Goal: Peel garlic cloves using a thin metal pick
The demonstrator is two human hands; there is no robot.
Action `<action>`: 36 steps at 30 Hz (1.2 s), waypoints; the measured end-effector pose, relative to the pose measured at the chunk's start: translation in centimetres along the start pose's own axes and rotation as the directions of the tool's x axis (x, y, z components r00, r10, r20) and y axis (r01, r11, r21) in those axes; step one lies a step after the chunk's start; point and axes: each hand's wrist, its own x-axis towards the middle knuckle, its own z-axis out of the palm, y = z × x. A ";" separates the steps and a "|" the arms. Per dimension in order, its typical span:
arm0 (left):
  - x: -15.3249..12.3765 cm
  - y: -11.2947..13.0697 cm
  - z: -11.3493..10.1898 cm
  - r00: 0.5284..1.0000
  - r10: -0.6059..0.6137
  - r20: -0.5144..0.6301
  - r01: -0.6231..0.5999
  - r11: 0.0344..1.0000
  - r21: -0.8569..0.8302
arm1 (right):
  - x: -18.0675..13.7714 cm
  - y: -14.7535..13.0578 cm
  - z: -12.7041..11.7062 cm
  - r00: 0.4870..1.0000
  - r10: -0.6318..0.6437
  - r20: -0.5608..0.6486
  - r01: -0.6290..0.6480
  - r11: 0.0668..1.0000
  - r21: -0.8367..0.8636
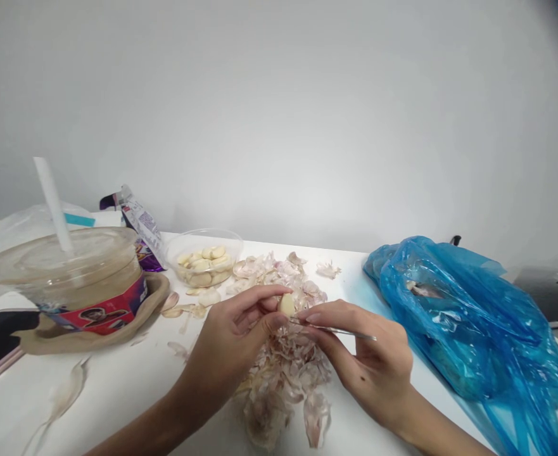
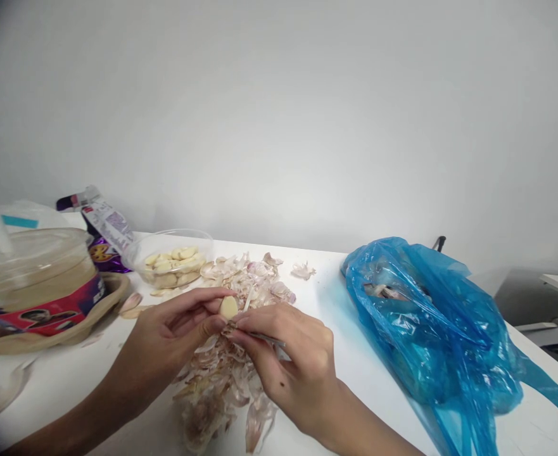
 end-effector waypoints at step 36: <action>0.1 -0.1 -0.1 0.994 -0.083 0.078 0.090 0.993 -0.082 | 0.0 0.1 -0.3 1.000 0.008 -0.021 -0.008 1.000 -0.005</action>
